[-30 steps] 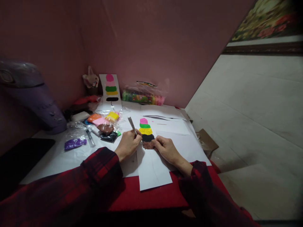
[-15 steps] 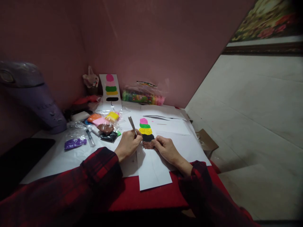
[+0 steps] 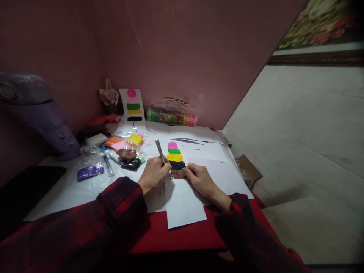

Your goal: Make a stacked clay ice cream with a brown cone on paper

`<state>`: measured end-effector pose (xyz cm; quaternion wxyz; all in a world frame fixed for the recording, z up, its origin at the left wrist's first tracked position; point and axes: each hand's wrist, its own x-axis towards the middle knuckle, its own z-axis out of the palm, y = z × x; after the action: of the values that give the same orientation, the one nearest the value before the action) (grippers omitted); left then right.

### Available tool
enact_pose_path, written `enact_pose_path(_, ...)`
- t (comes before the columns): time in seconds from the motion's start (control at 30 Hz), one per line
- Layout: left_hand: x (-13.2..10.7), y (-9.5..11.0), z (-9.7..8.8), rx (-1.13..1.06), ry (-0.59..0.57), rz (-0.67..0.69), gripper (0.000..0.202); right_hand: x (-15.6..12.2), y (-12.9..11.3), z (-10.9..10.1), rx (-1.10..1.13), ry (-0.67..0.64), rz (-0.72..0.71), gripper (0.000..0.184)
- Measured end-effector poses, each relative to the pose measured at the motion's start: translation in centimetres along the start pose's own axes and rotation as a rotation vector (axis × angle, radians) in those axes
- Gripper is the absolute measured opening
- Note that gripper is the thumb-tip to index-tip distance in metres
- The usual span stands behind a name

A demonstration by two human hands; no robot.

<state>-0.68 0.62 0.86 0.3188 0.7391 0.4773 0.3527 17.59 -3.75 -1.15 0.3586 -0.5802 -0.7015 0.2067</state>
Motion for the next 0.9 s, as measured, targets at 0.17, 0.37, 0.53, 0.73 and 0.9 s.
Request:
enact_pose_path(0.17, 0.02, -0.01, -0.10, -0.007, 0.010, -0.030, 0.019, 0.02, 0.01, -0.01, -0.009, -0.001, -0.002, 0.030)
enact_pose_path(0.37, -0.01, -0.04, 0.10, -0.054, -0.015, -0.024, 0.019, 0.00, 0.05, 0.03, -0.009, 0.006, -0.006, 0.030)
enact_pose_path(0.53, 0.05, -0.10, 0.22, -0.015, -0.024, -0.025, 0.019, 0.00, 0.00, -0.03, -0.001, -0.002, -0.012, 0.030)
enact_pose_path(0.73, 0.13, -0.23, -0.20, 0.004, 0.025, -0.015, 0.019, 0.00, 0.11, 0.03, 0.012, -0.002, -0.006, 0.030)
enact_pose_path(0.9, 0.13, -0.28, -0.18, -0.014, 0.022, -0.011, 0.019, 0.00, 0.05, 0.01, 0.000, -0.004, -0.004, 0.030)
